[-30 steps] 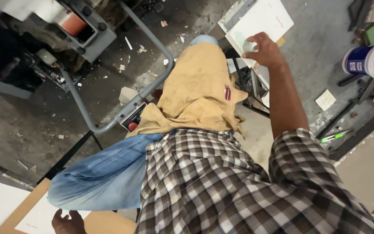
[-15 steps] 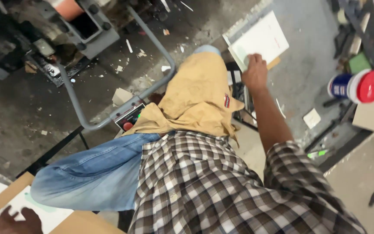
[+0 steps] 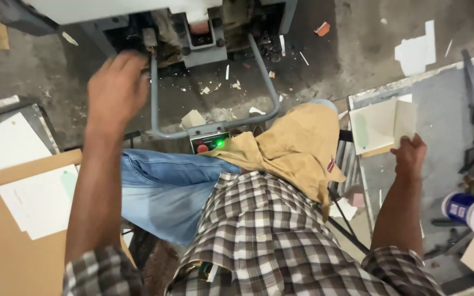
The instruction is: Sorting and arranging printed paper sheets at an industrial workstation.
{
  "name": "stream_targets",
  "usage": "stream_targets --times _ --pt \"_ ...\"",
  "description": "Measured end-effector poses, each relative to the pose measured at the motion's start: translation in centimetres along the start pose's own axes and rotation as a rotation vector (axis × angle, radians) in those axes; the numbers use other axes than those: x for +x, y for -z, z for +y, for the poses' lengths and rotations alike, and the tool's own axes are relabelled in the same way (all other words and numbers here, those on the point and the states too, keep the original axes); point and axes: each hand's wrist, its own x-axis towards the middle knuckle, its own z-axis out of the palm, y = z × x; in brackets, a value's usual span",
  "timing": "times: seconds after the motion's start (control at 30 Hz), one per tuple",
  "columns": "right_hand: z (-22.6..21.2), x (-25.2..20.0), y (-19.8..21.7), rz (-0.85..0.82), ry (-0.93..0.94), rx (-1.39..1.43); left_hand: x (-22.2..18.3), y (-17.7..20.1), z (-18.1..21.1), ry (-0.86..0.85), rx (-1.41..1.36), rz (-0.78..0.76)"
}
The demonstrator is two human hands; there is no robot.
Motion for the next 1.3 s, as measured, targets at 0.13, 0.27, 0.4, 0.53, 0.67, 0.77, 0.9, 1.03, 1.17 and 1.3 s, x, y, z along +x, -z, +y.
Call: stream_targets --times 0.13,0.27,0.4,0.53,0.67,0.77,0.9,1.03,1.17,1.3 --pt "-1.8 0.8 1.7 0.081 -0.074 0.292 8.4 -3.3 3.8 -0.239 -0.087 0.138" --pt "-6.6 0.2 1.4 0.094 -0.049 0.392 11.9 -10.8 4.6 -0.261 -0.184 0.281" --pt "-11.3 -0.7 -1.6 0.036 0.107 0.549 10.1 -15.8 4.0 -0.184 0.168 0.359" --pt "-12.9 2.5 -7.9 0.036 0.275 0.646 5.7 -21.5 0.3 -0.423 0.382 -0.102" --pt "-20.0 1.6 -16.8 -0.208 0.769 0.659 4.2 -17.6 2.9 -0.420 0.354 -0.103" --pt "-27.0 -3.3 -23.0 -0.269 0.921 0.226 1.0 -15.2 3.6 -0.452 0.277 -0.171" --pt "-30.4 -6.4 -29.6 -0.374 1.199 -0.128 -5.7 -11.3 2.2 -0.298 0.227 -0.235" --pt "-33.7 -7.8 -32.6 -0.476 1.262 -0.272 -13.1 -5.2 -1.6 -0.004 0.213 -0.291" --pt "-35.1 -5.5 -35.7 -0.470 1.344 -0.244 -20.9 0.3 -6.2 0.175 0.298 -0.213" --pt "-36.0 -3.6 -37.5 -0.532 1.336 -0.216 -28.5 3.3 -8.2 0.437 0.542 -0.253"
